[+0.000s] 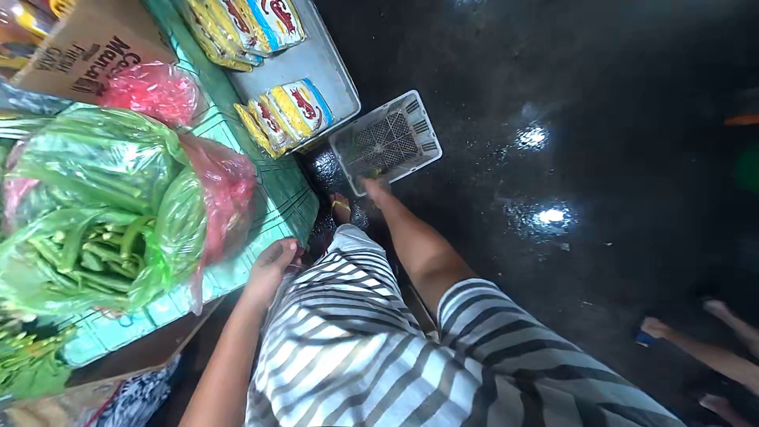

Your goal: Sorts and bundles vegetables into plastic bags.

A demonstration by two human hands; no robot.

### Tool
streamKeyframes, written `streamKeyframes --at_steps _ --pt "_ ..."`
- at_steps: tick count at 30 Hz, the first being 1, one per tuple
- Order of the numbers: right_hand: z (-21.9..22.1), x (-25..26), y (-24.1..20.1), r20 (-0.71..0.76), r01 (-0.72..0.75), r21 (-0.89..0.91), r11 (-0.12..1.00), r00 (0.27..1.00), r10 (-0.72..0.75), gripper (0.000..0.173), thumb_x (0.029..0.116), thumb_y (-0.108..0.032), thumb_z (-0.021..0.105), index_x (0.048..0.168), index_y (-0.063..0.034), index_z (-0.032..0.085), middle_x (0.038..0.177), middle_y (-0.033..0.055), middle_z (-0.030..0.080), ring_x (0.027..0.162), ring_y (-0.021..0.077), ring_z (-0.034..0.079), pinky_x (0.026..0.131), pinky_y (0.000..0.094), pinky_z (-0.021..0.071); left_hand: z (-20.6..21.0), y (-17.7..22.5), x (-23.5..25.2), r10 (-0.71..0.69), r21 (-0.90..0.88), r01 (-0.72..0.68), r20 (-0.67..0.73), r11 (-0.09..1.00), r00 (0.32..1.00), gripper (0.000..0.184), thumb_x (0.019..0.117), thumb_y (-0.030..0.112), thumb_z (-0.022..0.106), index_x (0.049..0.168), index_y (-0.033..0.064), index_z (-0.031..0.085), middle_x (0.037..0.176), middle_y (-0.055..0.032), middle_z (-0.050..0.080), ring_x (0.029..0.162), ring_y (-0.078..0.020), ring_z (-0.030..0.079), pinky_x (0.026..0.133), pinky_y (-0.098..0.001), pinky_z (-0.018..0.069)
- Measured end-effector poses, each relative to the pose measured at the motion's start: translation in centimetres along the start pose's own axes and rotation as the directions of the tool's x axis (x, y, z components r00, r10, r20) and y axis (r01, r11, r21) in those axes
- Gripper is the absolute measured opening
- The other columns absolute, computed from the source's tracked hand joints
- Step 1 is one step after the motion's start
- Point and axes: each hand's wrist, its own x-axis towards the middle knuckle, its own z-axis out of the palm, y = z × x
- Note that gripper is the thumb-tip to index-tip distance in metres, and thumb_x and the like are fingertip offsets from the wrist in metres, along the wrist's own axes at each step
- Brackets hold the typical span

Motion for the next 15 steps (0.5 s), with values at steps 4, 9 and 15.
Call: streamKeyframes --at_steps 4,9,15 --pt "3.4 -1.6 0.7 0.228 0.232 -0.141 0.962 0.954 -0.197 0.053 0.0962 -0.033 0.071 0.135 0.0001 0.057 0.122 0.0243 0.067 0.103 0.0356 0.07 0.091 0.0538 0.0584 -0.9 -1.6 -1.1 -0.009 -0.082 0.008 -0.02 0.997 1.0 0.03 0.1083 0.023 0.051 0.127 0.0028 0.064 0.108 -0.0122 0.072 0.092 -0.0222 0.07 0.082 -0.0376 0.0595" --pt "6.2 -6.7 4.9 0.419 0.228 -0.361 0.904 0.906 -0.061 0.048 0.1024 -0.033 0.062 0.132 0.0046 0.059 0.119 0.0268 0.066 0.104 0.0357 0.067 0.095 0.0524 0.0539 -1.3 -2.2 -2.1 0.065 -0.179 -0.063 0.002 0.982 0.998 0.029 0.1085 0.022 0.051 0.125 0.0017 0.063 0.108 -0.0121 0.071 0.089 -0.0209 0.069 0.08 -0.0358 0.0594" --pt "4.5 -11.6 3.3 0.366 0.24 -0.534 0.811 0.93 -0.035 0.046 0.1019 -0.034 0.064 0.126 0.0052 0.063 0.123 0.0265 0.066 0.115 0.0359 0.064 0.103 0.0534 0.0497 -5.0 -3.3 -5.1 0.211 -0.156 -0.211 -0.013 0.965 0.977 0.028 0.1058 0.021 0.056 0.125 0.0017 0.062 0.108 -0.0107 0.071 0.093 -0.0192 0.069 0.085 -0.0358 0.0587"
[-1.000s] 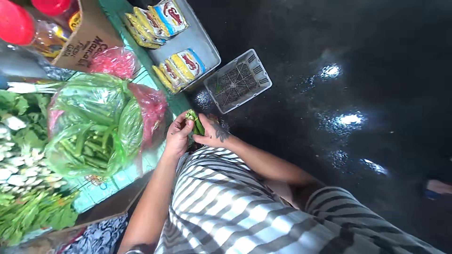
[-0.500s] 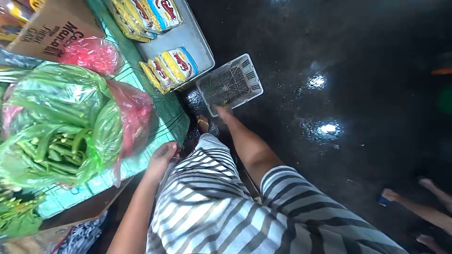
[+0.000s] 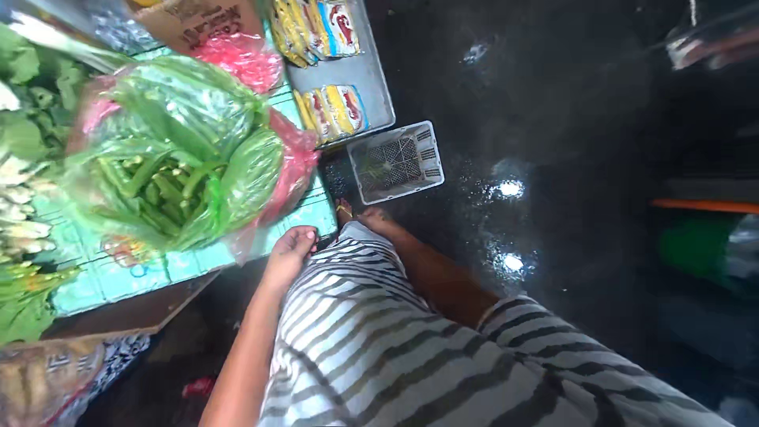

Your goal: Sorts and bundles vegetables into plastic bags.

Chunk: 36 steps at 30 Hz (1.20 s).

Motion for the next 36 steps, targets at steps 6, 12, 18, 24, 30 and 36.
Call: streamKeyframes --at_steps 6,12,18,24,30,36 --pt "-1.6 -12.2 -13.1 0.686 0.365 0.027 0.931 0.67 -0.283 0.029 0.0974 -0.021 0.065 0.12 -0.0033 0.066 0.09 0.0069 0.074 0.074 0.0154 0.071 0.068 0.0339 0.0621 -8.7 0.6 -6.5 0.392 0.109 -0.377 -0.186 0.92 0.901 0.017 0.0979 0.016 0.065 0.106 0.0011 0.068 0.081 -0.003 0.069 0.068 -0.01 0.066 0.065 -0.0292 0.058" --pt "9.1 -16.2 -30.7 0.28 0.871 -0.289 0.397 0.473 -0.835 0.016 0.0996 -0.015 0.062 0.104 -0.0047 0.072 0.093 0.0045 0.072 0.084 0.0129 0.07 0.079 0.0371 0.0613 -19.2 0.2 -9.2 0.536 0.35 -0.407 -0.593 0.844 0.601 0.018 0.1012 0.024 0.062 0.095 0.0074 0.066 0.071 0.0002 0.06 0.06 -0.0087 0.056 0.057 -0.03 0.0512" --pt "16.4 -11.1 -40.1 0.203 0.394 -0.919 -0.011 0.451 -0.869 0.098 0.0671 -0.007 0.082 0.154 -0.0334 0.044 0.152 0.0213 0.045 0.13 0.0479 0.051 0.096 0.065 0.0492 -24.8 0.6 -10.1 0.58 0.414 -0.422 -0.692 0.807 0.429 0.013 0.0975 0.025 0.07 0.098 0.0119 0.07 0.064 0.0034 0.06 0.051 -0.008 0.055 0.049 -0.0281 0.0508" --pt "15.0 -9.7 -40.7 0.371 0.458 -0.873 -0.169 0.397 -0.84 0.062 0.0843 -0.014 0.072 0.144 -0.0158 0.055 0.142 0.0248 0.053 0.108 0.0466 0.065 0.079 0.0615 0.0576 -28.2 -1.8 -10.2 0.599 0.383 -0.49 -0.677 0.783 0.428 0.015 0.0993 0.018 0.065 0.109 0.0081 0.07 0.101 -0.0025 0.072 0.09 -0.0109 0.07 0.083 -0.0349 0.0605" --pt "15.2 -14.1 -40.2 0.138 0.725 -0.658 0.202 0.38 -0.915 0.048 0.1034 -0.022 0.059 0.147 -0.0061 0.047 0.127 0.0163 0.065 0.105 0.0274 0.069 0.091 0.0482 0.0586 -23.7 2.8 -7.7 0.683 0.199 -0.707 -0.524 0.679 0.509 0.023 0.0978 0.014 0.064 0.118 0.0041 0.067 0.107 -0.0067 0.07 0.091 -0.0149 0.069 0.081 -0.037 0.0619" --pt "22.9 -16.5 -36.7 -0.125 0.87 -0.099 0.483 0.47 -0.873 0.045 0.1035 -0.024 0.037 0.139 -0.0129 0.062 0.125 0.0086 0.065 0.111 0.0199 0.062 0.09 0.043 0.0543 -18.8 6.6 -3.7 0.488 -0.166 -0.703 -0.61 0.691 0.624 0.027 0.1023 0.033 0.062 0.104 0.0091 0.074 0.105 -0.0051 0.069 0.099 -0.0166 0.066 0.089 -0.0411 0.0575"
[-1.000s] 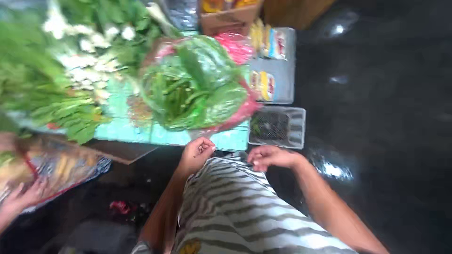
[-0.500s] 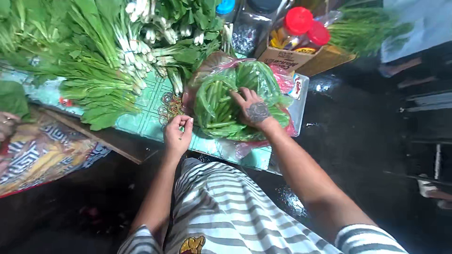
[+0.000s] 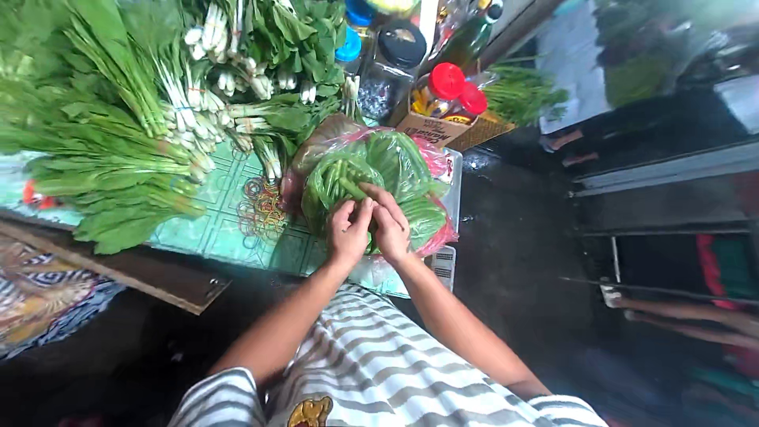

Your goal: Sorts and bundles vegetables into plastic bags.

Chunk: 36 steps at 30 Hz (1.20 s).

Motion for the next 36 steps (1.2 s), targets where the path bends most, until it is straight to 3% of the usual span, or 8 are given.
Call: streamKeyframes --at_steps 5,8,12,20,25,29,32,36 --pt "-0.2 -1.4 0.6 -0.06 0.088 -0.303 0.949 0.992 -0.111 0.034 0.1038 -0.017 0.049 0.131 -0.0155 0.068 0.108 0.0067 0.065 0.101 0.0186 0.063 0.086 0.04 0.0559 0.0 -0.6 -0.5 -0.209 -0.255 0.185 -0.073 0.949 0.975 0.023 0.1055 0.022 0.056 0.106 0.0041 0.07 0.098 -0.0068 0.069 0.09 -0.0161 0.066 0.085 -0.0397 0.0564" --pt "-0.4 -2.0 0.9 -0.023 0.127 -0.322 0.938 0.99 -0.142 0.032 0.1018 -0.014 0.053 0.13 -0.0141 0.068 0.106 0.0089 0.064 0.091 0.0182 0.065 0.077 0.0376 0.0591 -1.3 -0.3 0.3 -0.2 -0.354 0.156 -0.094 0.922 0.975 0.026 0.1075 0.022 0.052 0.123 0.0055 0.065 0.121 -0.0084 0.068 0.104 -0.019 0.066 0.091 -0.0411 0.0561" --pt "-0.1 -2.6 1.8 0.097 0.24 -0.328 0.914 0.971 -0.22 0.032 0.098 -0.013 0.06 0.129 -0.0122 0.069 0.109 0.0095 0.064 0.094 0.0173 0.065 0.081 0.0354 0.0603 -2.4 -0.2 -0.1 -0.221 -0.466 0.167 -0.063 0.869 0.973 0.04 0.1112 0.031 0.041 0.144 0.0115 0.053 0.119 -0.0137 0.071 0.102 -0.0259 0.071 0.087 -0.0428 0.0597" --pt "-3.9 7.1 4.2 0.117 0.23 -0.704 0.672 0.971 -0.21 0.04 0.0976 -0.029 0.069 0.134 -0.012 0.065 0.121 0.021 0.063 0.11 0.0366 0.064 0.092 0.0524 0.0566 -6.1 2.0 -1.4 -0.504 -0.557 0.383 -0.074 0.737 0.861 0.032 0.1092 0.04 0.045 0.116 0.0113 0.058 0.077 -0.0036 0.057 0.063 -0.0168 0.059 0.062 -0.0351 0.057" --pt "-5.8 10.1 -1.2 0.236 0.345 -0.733 0.586 0.937 -0.256 0.022 0.1018 -0.018 0.059 0.116 -0.0093 0.073 0.108 0.014 0.072 0.108 0.0327 0.068 0.097 0.0525 0.0546 -6.1 3.0 -1.4 -0.436 -0.638 0.359 0.04 0.681 0.899 0.027 0.1082 0.033 0.05 0.107 0.0092 0.062 0.083 -0.0035 0.058 0.056 -0.0112 0.051 0.053 -0.0266 0.0519" --pt "-7.8 7.6 -9.8 0.377 0.566 -0.645 0.513 0.82 -0.431 0.02 0.1018 -0.012 0.058 0.114 -0.0081 0.074 0.108 0.014 0.071 0.103 0.0291 0.069 0.091 0.0465 0.0573 -5.1 4.7 -0.2 -0.214 -0.427 0.196 0.005 0.883 0.977 0.024 0.11 0.023 0.044 0.118 0.0044 0.058 0.1 -0.0128 0.071 0.083 -0.0243 0.073 0.079 -0.0432 0.063" --pt "-6.5 7.2 -11.9 0.562 0.692 -0.517 0.504 0.719 -0.409 0.017 0.0991 -0.011 0.061 0.107 -0.0095 0.076 0.097 0.0094 0.073 0.093 0.0242 0.071 0.085 0.044 0.0589 -3.1 5.0 1.9 -0.09 -0.286 0.082 -0.018 0.955 0.996 0.025 0.1075 0.02 0.051 0.123 0.0017 0.058 0.109 -0.0112 0.069 0.102 -0.0227 0.069 0.092 -0.0472 0.059" --pt "-4.9 8.8 -7.3 0.435 0.516 -0.459 0.724 0.84 -0.323 0.027 0.1002 -0.027 0.065 0.116 -0.0059 0.072 0.103 0.0095 0.072 0.085 0.0177 0.069 0.079 0.0386 0.0603 -1.3 5.1 2.2 -0.299 -0.401 0.296 0.055 0.867 0.953 0.039 0.1082 0.035 0.05 0.137 0.0093 0.055 0.125 -0.0091 0.066 0.111 -0.0201 0.066 0.096 -0.0448 0.0568"
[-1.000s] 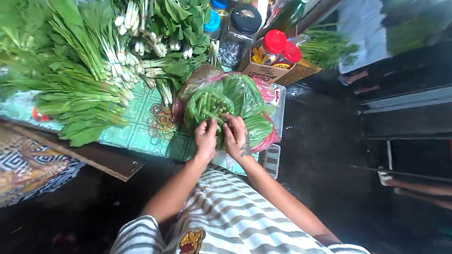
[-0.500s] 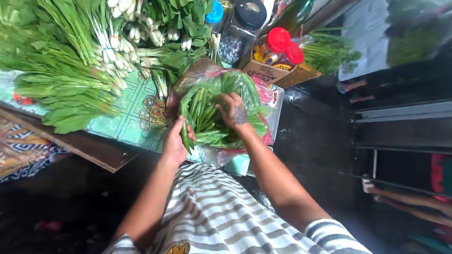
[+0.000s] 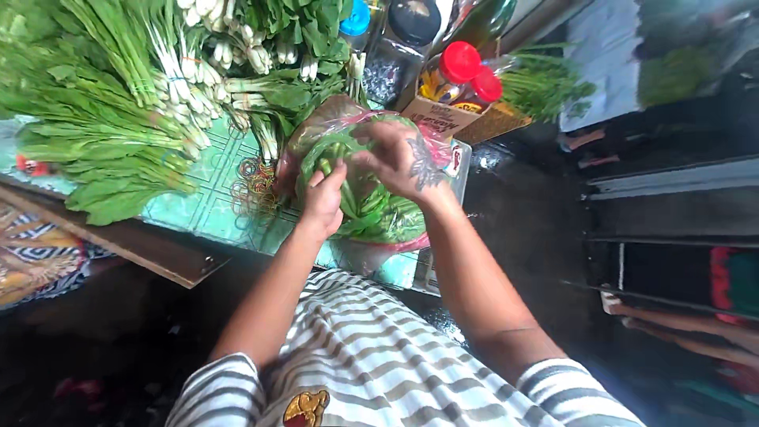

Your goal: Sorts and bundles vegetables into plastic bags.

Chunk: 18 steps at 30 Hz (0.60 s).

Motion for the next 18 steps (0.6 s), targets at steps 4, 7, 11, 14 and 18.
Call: streamKeyframes --at_steps 4,7,11,14,18 --pt "4.5 -4.2 4.7 -0.014 -0.365 -0.143 0.92 0.93 0.367 0.028 0.0996 -0.028 0.064 0.114 -0.0058 0.072 0.107 0.0164 0.071 0.1 0.0323 0.069 0.09 0.0552 0.0574 -2.4 -1.2 -0.7 -0.112 -0.148 0.106 -0.032 0.983 0.993 0.037 0.1093 0.04 0.046 0.128 0.0104 0.058 0.104 -0.011 0.068 0.082 -0.0224 0.068 0.072 -0.0398 0.0604" --pt "8.9 -7.1 4.9 -0.128 -0.479 -0.144 0.866 0.877 0.464 0.048 0.095 -0.04 0.072 0.135 -0.0153 0.063 0.121 0.0222 0.058 0.098 0.0365 0.065 0.077 0.0553 0.0578 -4.4 -1.8 -1.2 -0.099 -0.167 0.094 -0.022 0.981 0.995 0.03 0.1108 0.035 0.043 0.127 0.0123 0.055 0.11 -0.0105 0.067 0.086 -0.0228 0.068 0.074 -0.0408 0.06" --pt "10.9 -5.4 4.5 -0.208 -0.588 -0.169 0.791 0.806 0.554 0.048 0.0929 -0.043 0.073 0.13 -0.0136 0.064 0.127 0.0252 0.053 0.103 0.0389 0.063 0.078 0.0541 0.058 -5.5 -2.0 -1.5 -0.126 -0.222 0.12 -0.012 0.968 0.992 0.025 0.1093 0.018 0.047 0.133 0.0111 0.05 0.11 -0.0145 0.067 0.089 -0.0265 0.069 0.079 -0.0454 0.0598" --pt "10.5 -3.9 4.3 -0.205 -0.636 -0.257 0.728 0.772 0.602 0.038 0.0863 -0.036 0.079 0.113 -0.0089 0.072 0.121 0.0246 0.056 0.108 0.0382 0.062 0.087 0.052 0.0569 -5.6 -1.7 -1.0 -0.11 -0.198 0.106 -0.011 0.975 0.994 0.026 0.1081 0.009 0.045 0.133 0.0036 0.048 0.116 -0.0214 0.07 0.099 -0.0328 0.073 0.09 -0.0494 0.0592" --pt "9.5 -4.8 3.5 -0.148 -0.683 0.011 0.73 0.721 0.677 0.037 0.0899 -0.027 0.079 0.117 -0.0049 0.068 0.127 0.0256 0.055 0.116 0.0415 0.056 0.094 0.0579 0.0506 -5.8 -2.0 -0.5 0.014 -0.067 -0.011 0.049 0.998 0.999 0.032 0.1069 0.007 0.047 0.139 0.004 0.047 0.129 -0.0194 0.067 0.111 -0.0349 0.07 0.095 -0.0499 0.0584"
